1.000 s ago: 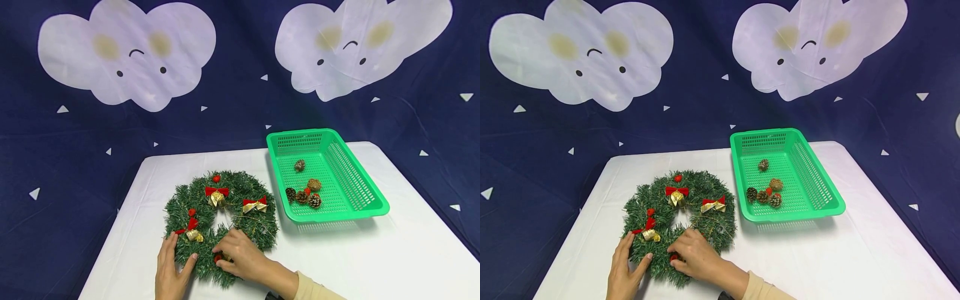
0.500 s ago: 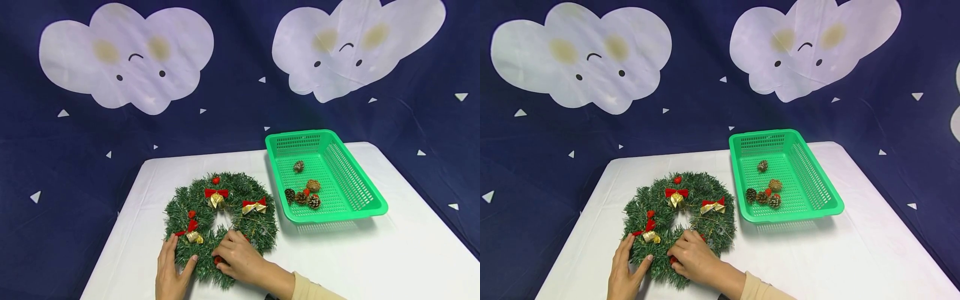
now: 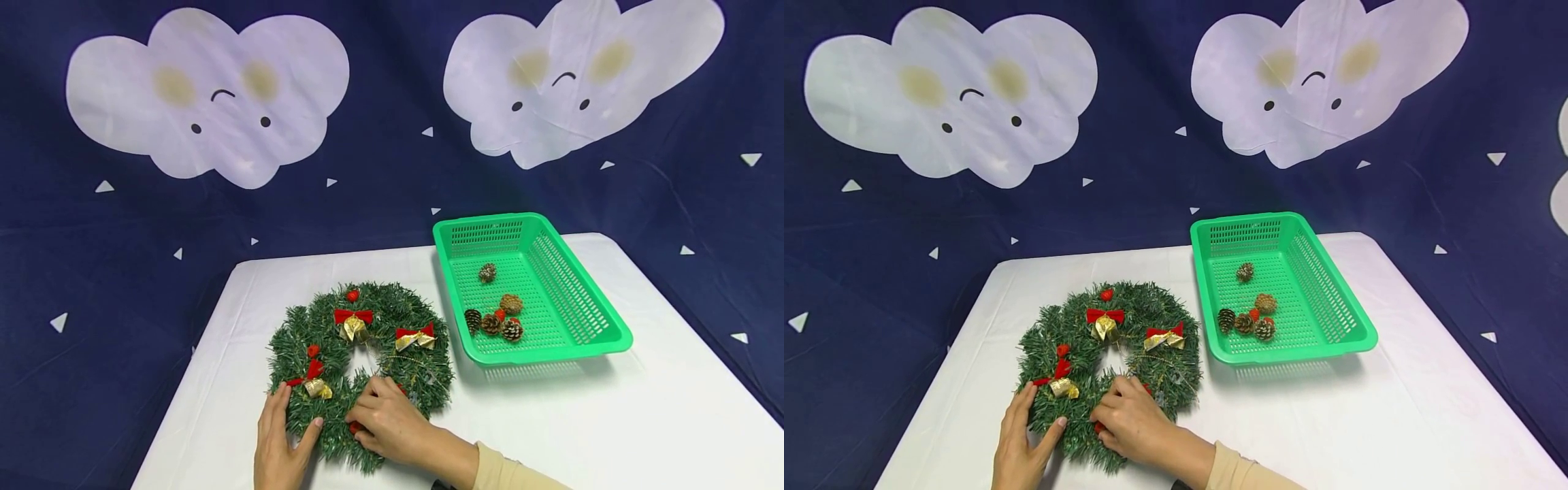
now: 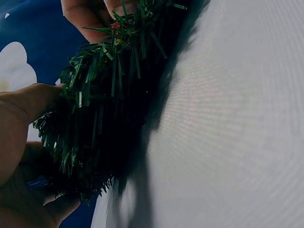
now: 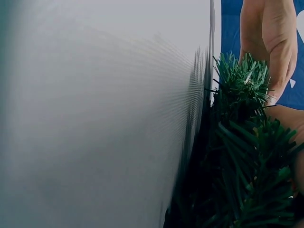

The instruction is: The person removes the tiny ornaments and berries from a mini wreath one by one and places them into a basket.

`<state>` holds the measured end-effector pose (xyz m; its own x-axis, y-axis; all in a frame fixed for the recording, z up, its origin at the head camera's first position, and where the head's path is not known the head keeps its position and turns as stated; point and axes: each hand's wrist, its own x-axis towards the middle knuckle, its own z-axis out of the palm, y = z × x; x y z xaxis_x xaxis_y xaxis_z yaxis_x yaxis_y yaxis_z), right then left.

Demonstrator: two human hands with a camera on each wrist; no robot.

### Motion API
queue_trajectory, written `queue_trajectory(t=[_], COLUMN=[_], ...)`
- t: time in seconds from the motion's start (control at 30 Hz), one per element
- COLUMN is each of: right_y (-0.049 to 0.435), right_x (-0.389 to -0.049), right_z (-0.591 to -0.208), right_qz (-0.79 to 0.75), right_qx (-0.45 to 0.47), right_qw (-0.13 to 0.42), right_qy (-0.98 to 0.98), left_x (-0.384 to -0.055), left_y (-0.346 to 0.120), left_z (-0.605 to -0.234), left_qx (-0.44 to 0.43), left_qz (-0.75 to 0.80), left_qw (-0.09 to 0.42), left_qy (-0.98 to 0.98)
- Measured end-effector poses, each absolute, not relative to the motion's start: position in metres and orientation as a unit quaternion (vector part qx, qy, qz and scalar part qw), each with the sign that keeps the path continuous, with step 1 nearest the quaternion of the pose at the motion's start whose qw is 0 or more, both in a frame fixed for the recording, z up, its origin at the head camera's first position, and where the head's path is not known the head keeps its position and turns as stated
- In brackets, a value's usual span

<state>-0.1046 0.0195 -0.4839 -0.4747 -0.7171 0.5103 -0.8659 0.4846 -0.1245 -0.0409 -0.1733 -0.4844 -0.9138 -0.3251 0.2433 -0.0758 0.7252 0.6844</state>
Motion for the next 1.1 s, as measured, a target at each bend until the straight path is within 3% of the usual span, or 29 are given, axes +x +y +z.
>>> queue_trajectory(t=[0.7, 1.1], right_y=[0.022, 0.031], right_x=[-0.104, -0.112], right_z=[-0.47, -0.452], right_qz=[0.279, 0.328], right_qx=[0.45, 0.445], right_qw=[0.13, 0.135], right_qy=[-0.838, -0.822], left_x=[-0.041, -0.041], left_y=[-0.173, -0.173], left_z=[-0.486, -0.487], left_qx=[0.114, 0.109], left_qz=[-0.359, -0.362], left_qw=[0.179, 0.195], left_qy=[-0.909, -0.905])
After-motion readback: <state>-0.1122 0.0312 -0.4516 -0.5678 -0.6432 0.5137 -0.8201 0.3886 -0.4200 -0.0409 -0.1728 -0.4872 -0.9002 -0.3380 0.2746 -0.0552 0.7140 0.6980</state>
